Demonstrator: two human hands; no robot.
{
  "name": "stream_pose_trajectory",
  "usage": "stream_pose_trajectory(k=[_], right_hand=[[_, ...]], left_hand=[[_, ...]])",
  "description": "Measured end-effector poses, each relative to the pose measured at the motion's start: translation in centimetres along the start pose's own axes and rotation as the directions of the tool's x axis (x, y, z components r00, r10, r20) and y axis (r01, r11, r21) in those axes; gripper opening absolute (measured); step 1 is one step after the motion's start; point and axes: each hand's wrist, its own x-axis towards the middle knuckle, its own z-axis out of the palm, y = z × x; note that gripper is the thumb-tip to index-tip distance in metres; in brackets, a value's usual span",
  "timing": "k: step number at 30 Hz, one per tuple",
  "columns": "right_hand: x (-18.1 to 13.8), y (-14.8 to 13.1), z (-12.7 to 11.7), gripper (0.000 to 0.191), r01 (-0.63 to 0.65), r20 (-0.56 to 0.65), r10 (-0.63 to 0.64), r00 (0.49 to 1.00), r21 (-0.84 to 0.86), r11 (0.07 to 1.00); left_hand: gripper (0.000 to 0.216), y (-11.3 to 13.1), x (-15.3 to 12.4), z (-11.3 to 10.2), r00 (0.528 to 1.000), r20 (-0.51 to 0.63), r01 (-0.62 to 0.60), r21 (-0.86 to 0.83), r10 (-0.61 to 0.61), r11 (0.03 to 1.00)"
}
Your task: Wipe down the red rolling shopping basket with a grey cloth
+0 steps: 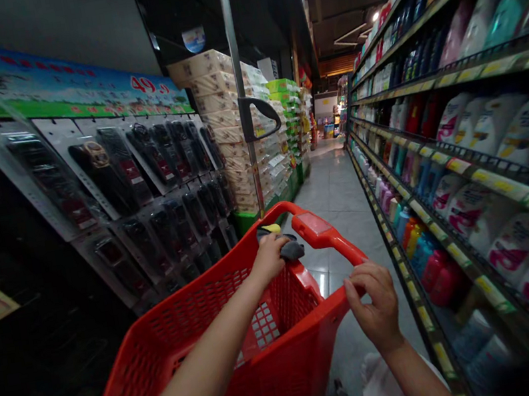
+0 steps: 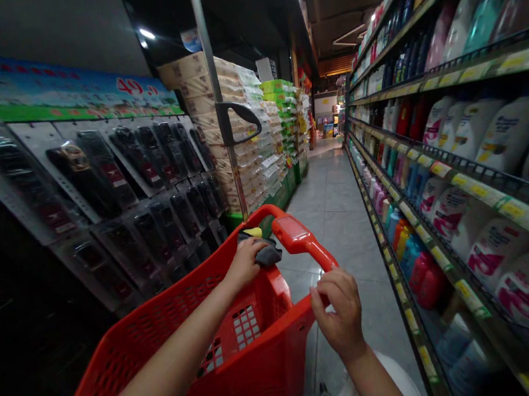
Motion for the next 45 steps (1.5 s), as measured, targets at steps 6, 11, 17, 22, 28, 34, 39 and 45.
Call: stream_pose_trajectory(k=[6, 11, 17, 22, 28, 34, 39, 45], right_hand=[[-0.2, 0.3, -0.4, 0.013, -0.002, 0.039, 0.001, 0.999, 0.015, 1.0], [0.1, 0.4, -0.6, 0.012, 0.0, 0.06, 0.0, 0.998, 0.005, 1.0], [0.4, 0.4, -0.9, 0.011, -0.004, 0.084, 0.003, 0.996, 0.011, 1.0], [0.2, 0.5, -0.8, 0.011, 0.01, 0.062, -0.01, 0.998, -0.005, 1.0], [0.0, 0.4, -0.9, 0.01, 0.029, 0.063, -0.027, 0.998, -0.032, 0.999], [-0.3, 0.0, -1.4, 0.009, 0.016, 0.067, -0.013, 0.998, -0.056, 0.998], [-0.1, -0.1, -1.1, 0.008, -0.055, 0.056, 0.056, 0.997, -0.016, 0.998], [-0.1, 0.4, -0.8, 0.008, -0.145, 0.059, 0.143, 0.988, 0.035, 0.989]], left_hand=[[0.043, 2.4, -3.6, 0.6, 0.962, 0.048, -0.252, -0.211, 0.267, 0.944], [0.038, 1.8, -1.6, 1.0, 0.995, -0.014, -0.103, -0.165, 0.102, 0.981], [0.048, 3.8, -4.3, 0.7, 0.984, 0.028, -0.164, -0.227, 0.175, 0.96], [0.041, 6.1, -8.7, 0.0, 0.976, 0.021, -0.193, -0.385, 0.217, 0.903], [0.037, 7.3, -11.9, -0.9, 0.998, -0.02, -0.06, -0.49, 0.057, 0.87], [0.045, 3.8, -16.5, -3.5, 0.984, 0.167, 0.028, -0.467, 0.057, 0.884], [0.051, 4.2, -17.1, -3.7, 0.991, 0.135, 0.04, -0.331, 0.005, 0.943], [0.079, 11.1, -13.7, -1.7, 0.984, 0.142, -0.095, -0.067, 0.104, 0.993]])
